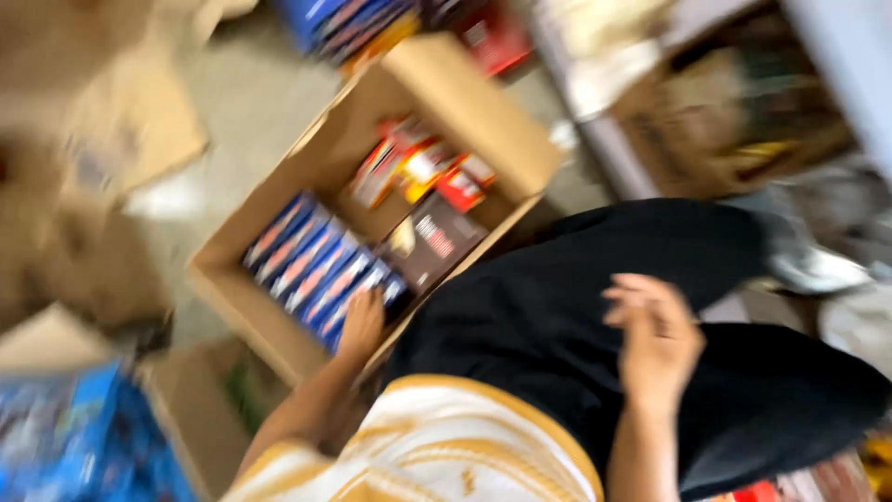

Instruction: Organizing and stocking boxes of chocolate wafers on grocery store shelves.

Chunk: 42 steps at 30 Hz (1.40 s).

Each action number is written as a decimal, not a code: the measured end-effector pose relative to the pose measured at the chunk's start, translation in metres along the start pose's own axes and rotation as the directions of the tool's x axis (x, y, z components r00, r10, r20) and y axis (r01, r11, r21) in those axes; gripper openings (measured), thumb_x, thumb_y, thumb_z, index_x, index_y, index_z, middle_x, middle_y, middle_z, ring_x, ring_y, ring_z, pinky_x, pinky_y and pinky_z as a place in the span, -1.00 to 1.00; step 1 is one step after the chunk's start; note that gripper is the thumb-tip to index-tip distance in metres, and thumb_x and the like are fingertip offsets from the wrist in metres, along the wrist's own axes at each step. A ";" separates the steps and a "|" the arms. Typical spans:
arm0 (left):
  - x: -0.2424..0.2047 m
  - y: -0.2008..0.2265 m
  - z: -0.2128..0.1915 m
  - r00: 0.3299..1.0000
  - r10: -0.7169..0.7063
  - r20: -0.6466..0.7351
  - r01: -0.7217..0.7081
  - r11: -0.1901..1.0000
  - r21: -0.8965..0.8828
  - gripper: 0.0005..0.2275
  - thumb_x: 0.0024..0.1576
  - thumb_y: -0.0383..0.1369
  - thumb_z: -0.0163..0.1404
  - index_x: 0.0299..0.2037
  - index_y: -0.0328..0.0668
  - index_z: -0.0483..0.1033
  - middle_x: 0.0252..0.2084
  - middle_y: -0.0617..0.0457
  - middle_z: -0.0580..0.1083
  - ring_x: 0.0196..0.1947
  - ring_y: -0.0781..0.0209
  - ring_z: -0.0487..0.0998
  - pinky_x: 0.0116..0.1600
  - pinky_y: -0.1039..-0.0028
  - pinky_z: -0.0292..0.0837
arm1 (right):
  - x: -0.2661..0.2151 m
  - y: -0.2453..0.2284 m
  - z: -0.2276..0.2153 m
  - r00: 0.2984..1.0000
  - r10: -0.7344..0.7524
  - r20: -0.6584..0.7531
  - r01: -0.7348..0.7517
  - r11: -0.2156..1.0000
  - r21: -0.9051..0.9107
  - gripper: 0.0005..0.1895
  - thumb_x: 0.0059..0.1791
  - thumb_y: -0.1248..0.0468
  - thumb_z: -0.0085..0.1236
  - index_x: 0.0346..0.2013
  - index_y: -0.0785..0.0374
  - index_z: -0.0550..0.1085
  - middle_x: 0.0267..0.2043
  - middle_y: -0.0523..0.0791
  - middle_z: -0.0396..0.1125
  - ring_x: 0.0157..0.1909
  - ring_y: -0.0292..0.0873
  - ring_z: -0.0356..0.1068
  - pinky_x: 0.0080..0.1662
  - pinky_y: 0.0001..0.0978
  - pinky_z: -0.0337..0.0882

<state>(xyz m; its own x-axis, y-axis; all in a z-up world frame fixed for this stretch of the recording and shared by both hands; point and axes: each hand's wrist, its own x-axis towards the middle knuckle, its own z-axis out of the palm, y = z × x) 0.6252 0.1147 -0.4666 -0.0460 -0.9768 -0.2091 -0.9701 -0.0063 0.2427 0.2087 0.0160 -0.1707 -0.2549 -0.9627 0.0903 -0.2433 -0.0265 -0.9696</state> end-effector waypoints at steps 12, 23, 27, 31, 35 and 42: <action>0.034 -0.023 -0.036 0.961 -0.205 0.185 0.210 0.978 -0.006 -0.51 0.00 -0.18 0.12 0.17 -0.01 0.36 -0.12 -0.11 0.52 -0.08 -0.13 0.54 -0.01 0.14 0.44 | -0.001 0.013 -0.001 0.986 -0.023 0.163 -0.019 0.968 0.249 -0.80 0.10 0.42 0.03 -0.03 0.29 0.56 -0.23 -0.15 0.40 -0.34 -0.38 0.31 -0.25 -0.58 0.35; 0.123 0.108 -0.325 0.971 -0.030 -0.239 -0.142 0.730 -0.668 -0.54 0.13 -0.24 0.19 0.19 -0.29 0.46 -0.24 0.02 0.51 -0.27 0.26 0.49 -0.10 0.48 0.44 | 0.006 0.015 0.029 0.968 -0.130 0.214 0.058 0.947 0.316 -0.71 0.13 0.43 0.04 0.16 0.34 0.44 0.16 -0.06 0.30 0.18 -0.21 0.36 0.19 -0.41 0.35; 0.136 0.156 -0.337 0.963 0.102 -0.248 -0.268 0.406 -0.874 -0.60 0.17 -0.37 0.22 0.18 -0.33 0.49 -0.15 0.17 0.52 -0.22 0.44 0.45 -0.09 0.62 0.42 | 0.014 0.023 0.034 0.915 -0.082 0.396 -0.040 0.956 0.289 -0.35 0.03 0.41 0.12 0.40 0.32 0.14 0.34 -0.06 0.18 0.37 -0.15 0.20 0.31 -0.30 0.24; 0.135 0.188 -0.326 0.980 0.147 -0.134 -0.137 0.013 -0.990 -0.59 0.17 -0.36 0.20 0.21 -0.31 0.45 -0.07 0.10 0.56 -0.15 0.41 0.55 -0.02 0.59 0.51 | -0.005 0.025 0.044 0.803 0.104 0.586 -0.376 0.853 0.363 -0.21 0.00 0.39 0.20 0.46 0.34 0.05 0.14 0.07 0.29 0.03 -0.04 0.37 0.00 -0.21 0.44; 0.145 0.181 -0.291 0.971 -0.106 0.214 0.173 -0.307 -0.936 -0.53 0.17 -0.03 -0.13 0.18 -0.12 0.46 -0.05 0.15 0.62 -0.23 0.40 0.62 -0.17 0.59 0.49 | -0.011 0.012 0.052 0.785 0.232 0.574 -0.509 0.770 0.385 -0.20 -0.05 0.38 0.19 0.43 0.30 0.07 0.07 0.07 0.34 -0.14 -0.08 0.48 -0.34 -0.24 0.60; 0.046 0.011 -0.044 0.974 -0.216 -0.068 0.171 0.899 -0.404 -0.71 0.21 -0.23 -0.02 0.06 -0.17 0.48 -0.07 -0.20 0.58 -0.14 -0.18 0.63 -0.03 0.11 0.50 | -0.013 0.033 0.052 0.755 0.157 0.636 -0.549 0.682 0.483 -0.16 -0.04 0.30 0.19 0.45 0.23 0.00 0.16 0.03 0.30 -0.01 -0.09 0.47 -0.29 -0.21 0.62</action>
<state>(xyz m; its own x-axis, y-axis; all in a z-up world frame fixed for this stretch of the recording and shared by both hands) 0.6232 0.0606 -0.4316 0.1809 -0.9646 -0.1919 -0.7833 -0.2593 0.5650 0.2529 0.0130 -0.2158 0.3645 -0.9026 -0.2291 0.4258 0.3804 -0.8210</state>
